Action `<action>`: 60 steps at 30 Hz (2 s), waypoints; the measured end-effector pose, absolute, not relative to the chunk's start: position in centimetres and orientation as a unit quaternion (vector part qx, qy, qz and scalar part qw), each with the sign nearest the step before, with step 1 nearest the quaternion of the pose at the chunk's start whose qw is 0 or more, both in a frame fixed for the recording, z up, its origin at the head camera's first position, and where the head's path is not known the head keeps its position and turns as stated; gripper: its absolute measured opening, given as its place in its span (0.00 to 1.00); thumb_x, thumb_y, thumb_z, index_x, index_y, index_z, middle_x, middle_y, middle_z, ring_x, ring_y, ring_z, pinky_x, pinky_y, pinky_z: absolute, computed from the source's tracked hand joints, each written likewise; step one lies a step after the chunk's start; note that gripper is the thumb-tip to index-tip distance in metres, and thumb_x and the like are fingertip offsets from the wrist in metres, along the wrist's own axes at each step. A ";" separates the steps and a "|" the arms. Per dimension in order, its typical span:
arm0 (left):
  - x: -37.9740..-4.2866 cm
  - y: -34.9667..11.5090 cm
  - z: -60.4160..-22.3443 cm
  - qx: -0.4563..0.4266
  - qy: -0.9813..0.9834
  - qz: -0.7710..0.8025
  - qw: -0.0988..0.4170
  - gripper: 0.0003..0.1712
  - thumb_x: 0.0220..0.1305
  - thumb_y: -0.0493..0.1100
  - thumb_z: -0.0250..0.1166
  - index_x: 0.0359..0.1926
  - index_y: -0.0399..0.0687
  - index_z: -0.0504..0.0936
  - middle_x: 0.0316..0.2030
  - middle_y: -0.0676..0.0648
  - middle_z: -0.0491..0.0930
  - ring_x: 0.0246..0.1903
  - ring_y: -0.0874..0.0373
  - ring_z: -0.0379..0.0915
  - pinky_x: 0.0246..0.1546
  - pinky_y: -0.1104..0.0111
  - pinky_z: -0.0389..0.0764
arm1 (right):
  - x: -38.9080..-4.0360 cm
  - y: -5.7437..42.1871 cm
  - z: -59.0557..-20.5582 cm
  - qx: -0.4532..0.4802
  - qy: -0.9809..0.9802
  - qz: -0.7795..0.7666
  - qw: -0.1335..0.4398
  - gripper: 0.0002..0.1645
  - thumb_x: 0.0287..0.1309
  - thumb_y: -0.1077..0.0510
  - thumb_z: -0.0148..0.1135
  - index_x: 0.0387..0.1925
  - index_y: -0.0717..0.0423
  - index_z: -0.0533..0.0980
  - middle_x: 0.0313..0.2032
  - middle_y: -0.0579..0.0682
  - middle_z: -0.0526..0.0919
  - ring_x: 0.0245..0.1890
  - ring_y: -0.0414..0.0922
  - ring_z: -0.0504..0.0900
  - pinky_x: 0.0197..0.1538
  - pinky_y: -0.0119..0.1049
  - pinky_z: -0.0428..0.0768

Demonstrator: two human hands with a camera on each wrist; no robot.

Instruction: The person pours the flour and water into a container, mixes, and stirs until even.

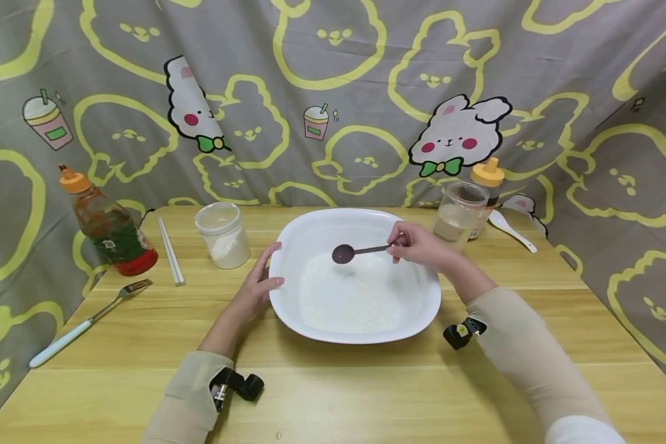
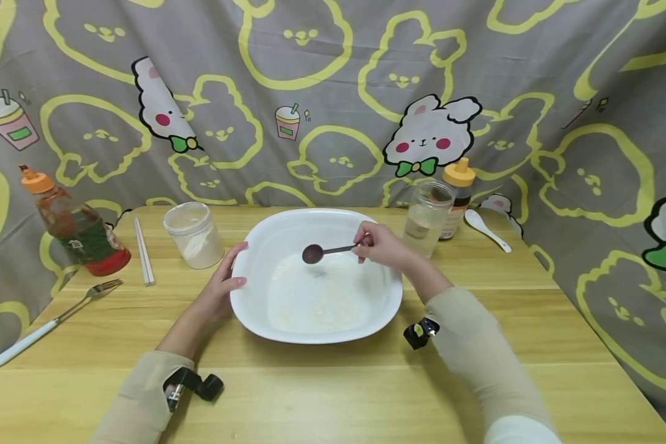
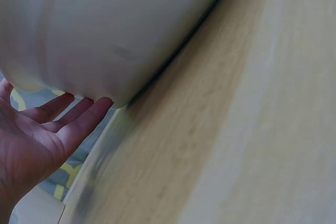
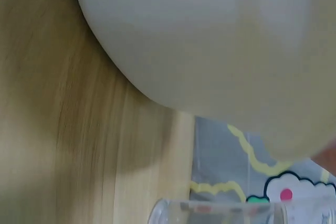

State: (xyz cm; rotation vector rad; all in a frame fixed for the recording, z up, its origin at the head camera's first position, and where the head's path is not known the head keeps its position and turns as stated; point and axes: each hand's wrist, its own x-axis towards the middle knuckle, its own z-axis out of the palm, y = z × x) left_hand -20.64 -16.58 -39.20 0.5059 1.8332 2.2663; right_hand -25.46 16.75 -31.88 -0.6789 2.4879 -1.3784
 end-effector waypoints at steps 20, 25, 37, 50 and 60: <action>-20.5 -16.7 -39.0 0.152 0.621 0.763 0.094 0.40 0.50 0.34 0.52 0.64 0.55 0.48 0.51 0.28 0.56 0.46 0.35 0.60 0.31 0.54 0.76 | -26.7 13.8 -33.4 -0.311 0.852 -0.390 0.161 0.04 0.49 0.67 0.56 0.27 0.61 0.69 0.11 0.46 0.63 0.13 0.39 0.59 0.18 0.28 0.59; -20.5 -16.6 -39.0 0.153 0.622 0.761 0.097 0.40 0.50 0.33 0.52 0.64 0.54 0.47 0.52 0.27 0.56 0.47 0.34 0.60 0.31 0.54 0.76 | -26.0 14.0 -33.2 -0.340 0.843 -0.368 0.195 0.04 0.48 0.67 0.57 0.26 0.59 0.70 0.10 0.44 0.62 0.13 0.38 0.58 0.19 0.27 0.58; -20.6 -16.8 -39.1 0.158 0.626 0.758 0.092 0.40 0.50 0.34 0.51 0.64 0.55 0.47 0.50 0.27 0.57 0.43 0.37 0.64 0.29 0.54 0.77 | -25.8 16.7 -30.8 -0.320 0.901 -0.264 0.127 0.06 0.45 0.70 0.57 0.23 0.58 0.70 0.14 0.45 0.69 0.17 0.40 0.64 0.23 0.31 0.64; -20.5 -16.6 -39.2 0.156 0.612 0.769 0.099 0.40 0.50 0.33 0.52 0.64 0.54 0.47 0.52 0.26 0.55 0.47 0.31 0.58 0.32 0.54 0.76 | -25.9 14.8 -32.5 -0.326 0.856 -0.340 0.214 0.03 0.48 0.68 0.56 0.25 0.60 0.70 0.11 0.47 0.67 0.13 0.39 0.62 0.18 0.28 0.61; -20.5 -16.8 -38.9 0.163 0.613 0.767 0.097 0.40 0.50 0.33 0.51 0.64 0.54 0.46 0.50 0.25 0.56 0.44 0.34 0.62 0.29 0.53 0.76 | -24.9 16.7 -30.0 -0.314 0.891 -0.263 0.195 0.06 0.45 0.70 0.56 0.22 0.59 0.70 0.17 0.46 0.72 0.17 0.39 0.65 0.23 0.30 0.63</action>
